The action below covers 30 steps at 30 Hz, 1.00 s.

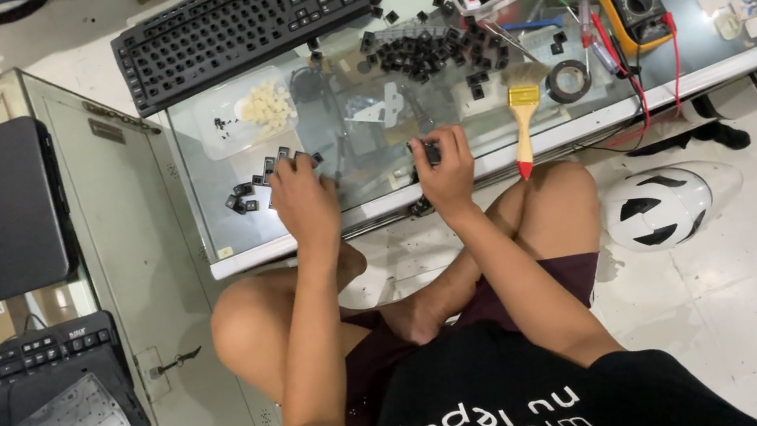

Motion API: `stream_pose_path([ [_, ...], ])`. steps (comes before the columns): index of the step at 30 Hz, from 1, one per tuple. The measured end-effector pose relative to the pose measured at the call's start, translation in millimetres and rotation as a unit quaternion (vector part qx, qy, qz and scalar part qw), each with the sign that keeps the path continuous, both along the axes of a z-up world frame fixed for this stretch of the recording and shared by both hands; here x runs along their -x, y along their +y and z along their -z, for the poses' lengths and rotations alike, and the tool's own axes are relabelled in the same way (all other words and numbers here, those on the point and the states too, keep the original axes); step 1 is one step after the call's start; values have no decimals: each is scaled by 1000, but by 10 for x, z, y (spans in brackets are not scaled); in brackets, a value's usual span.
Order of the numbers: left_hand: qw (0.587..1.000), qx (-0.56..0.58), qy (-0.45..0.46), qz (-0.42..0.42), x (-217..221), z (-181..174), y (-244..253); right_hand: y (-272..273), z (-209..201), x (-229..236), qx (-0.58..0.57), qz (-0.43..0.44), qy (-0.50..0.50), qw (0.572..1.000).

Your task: The person sits on the floor in front of a glass desk and cleans individual black keyboard keycaps using a dark cloth. They pick up keycaps from a pile, wipe them, and place them into a separate pile. A paintbrush and other tools are visible on the desk but are not used.

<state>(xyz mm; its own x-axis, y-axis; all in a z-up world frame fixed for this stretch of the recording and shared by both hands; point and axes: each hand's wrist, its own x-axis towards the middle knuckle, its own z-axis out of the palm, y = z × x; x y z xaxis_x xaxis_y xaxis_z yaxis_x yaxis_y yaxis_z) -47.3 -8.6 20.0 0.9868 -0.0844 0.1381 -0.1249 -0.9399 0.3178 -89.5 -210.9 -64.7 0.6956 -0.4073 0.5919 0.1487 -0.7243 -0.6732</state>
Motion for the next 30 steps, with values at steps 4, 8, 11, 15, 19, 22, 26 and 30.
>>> stream_pose_path([
  [4, 992, 108, -18, 62, -252, 231, -526, 19, -51, -4, -5, 13, -12, 1000],
  [8, 974, 203, -30, 98, -697, 395, -1017, 29, -81, 2, 8, 18, -24, 1000],
  [11, 971, 209, -36, 112, -958, 418, -1215, 23, -84, -9, 12, 21, -23, 999],
  [15, 975, 157, -44, 154, -1142, 516, -1270, 23, -69, -11, 23, 29, -13, 999],
  [19, 977, 148, -17, 150, -1225, 628, -1149, 17, -17, -25, 21, 28, -16, 999],
  [22, 922, 365, 60, 116, -1108, 493, -930, -6, 36, -42, 6, 14, -12, 1000],
  [26, 688, 683, 235, 70, -717, 26, -650, -35, -74, -18, -76, -35, 12, 996],
  [30, 586, 763, 259, 87, -473, -144, -534, -169, -234, -61, -406, -73, 41, 910],
])
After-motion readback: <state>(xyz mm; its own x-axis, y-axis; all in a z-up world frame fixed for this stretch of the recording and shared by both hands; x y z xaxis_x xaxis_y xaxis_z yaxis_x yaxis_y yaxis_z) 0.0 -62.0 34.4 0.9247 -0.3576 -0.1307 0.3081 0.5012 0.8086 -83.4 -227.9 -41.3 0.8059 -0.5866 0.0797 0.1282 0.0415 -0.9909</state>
